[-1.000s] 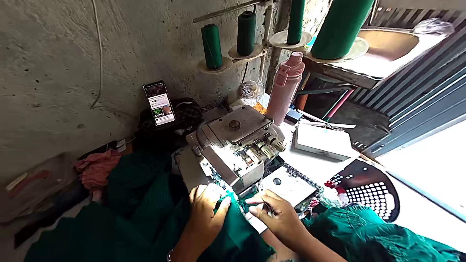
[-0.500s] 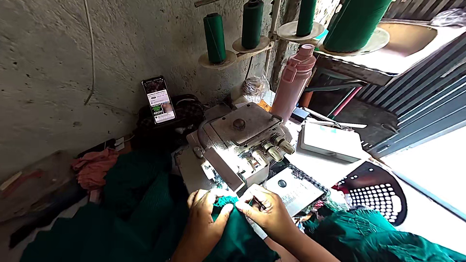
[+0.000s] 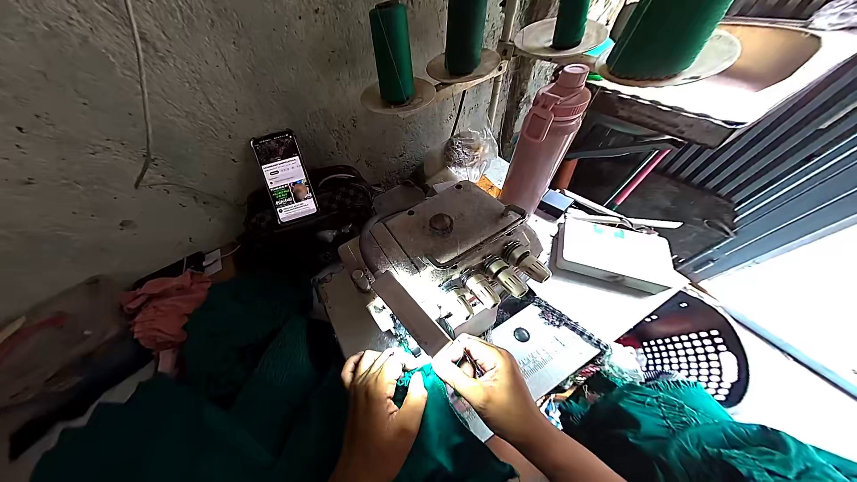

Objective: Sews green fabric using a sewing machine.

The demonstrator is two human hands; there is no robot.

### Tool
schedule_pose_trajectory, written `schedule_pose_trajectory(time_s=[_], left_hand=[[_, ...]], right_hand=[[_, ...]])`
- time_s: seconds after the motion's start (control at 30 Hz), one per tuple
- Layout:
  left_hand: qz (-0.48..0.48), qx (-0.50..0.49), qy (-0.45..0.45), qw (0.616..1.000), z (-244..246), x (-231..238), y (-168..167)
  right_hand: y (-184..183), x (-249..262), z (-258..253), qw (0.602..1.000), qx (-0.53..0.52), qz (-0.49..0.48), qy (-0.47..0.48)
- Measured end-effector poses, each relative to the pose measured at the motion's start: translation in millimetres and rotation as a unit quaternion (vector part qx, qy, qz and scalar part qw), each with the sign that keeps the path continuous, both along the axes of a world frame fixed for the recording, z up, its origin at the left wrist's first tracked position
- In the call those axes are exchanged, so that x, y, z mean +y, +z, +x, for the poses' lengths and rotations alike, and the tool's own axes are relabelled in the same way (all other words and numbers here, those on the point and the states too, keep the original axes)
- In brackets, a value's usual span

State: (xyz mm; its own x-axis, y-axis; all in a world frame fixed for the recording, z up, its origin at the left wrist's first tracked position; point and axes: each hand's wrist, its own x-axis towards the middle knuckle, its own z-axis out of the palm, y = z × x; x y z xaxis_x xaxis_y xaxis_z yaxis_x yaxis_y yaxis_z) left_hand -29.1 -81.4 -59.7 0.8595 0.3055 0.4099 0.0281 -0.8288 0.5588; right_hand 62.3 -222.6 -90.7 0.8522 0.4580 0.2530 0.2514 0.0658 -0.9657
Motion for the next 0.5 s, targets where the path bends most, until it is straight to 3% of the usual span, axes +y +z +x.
schedule_pose_trajectory(time_s=[0.3,0.5], left_hand=[[0.051,-0.025,0.058,0.997,2,-7,-5],[0.11,-0.04,0.137,0.984,6,-14,-9]], right_hand=[[0,-3,4,0.998,-0.017,-0.051,-0.01],[-7,5,5,0.981,-0.144,-0.107,-0.079]])
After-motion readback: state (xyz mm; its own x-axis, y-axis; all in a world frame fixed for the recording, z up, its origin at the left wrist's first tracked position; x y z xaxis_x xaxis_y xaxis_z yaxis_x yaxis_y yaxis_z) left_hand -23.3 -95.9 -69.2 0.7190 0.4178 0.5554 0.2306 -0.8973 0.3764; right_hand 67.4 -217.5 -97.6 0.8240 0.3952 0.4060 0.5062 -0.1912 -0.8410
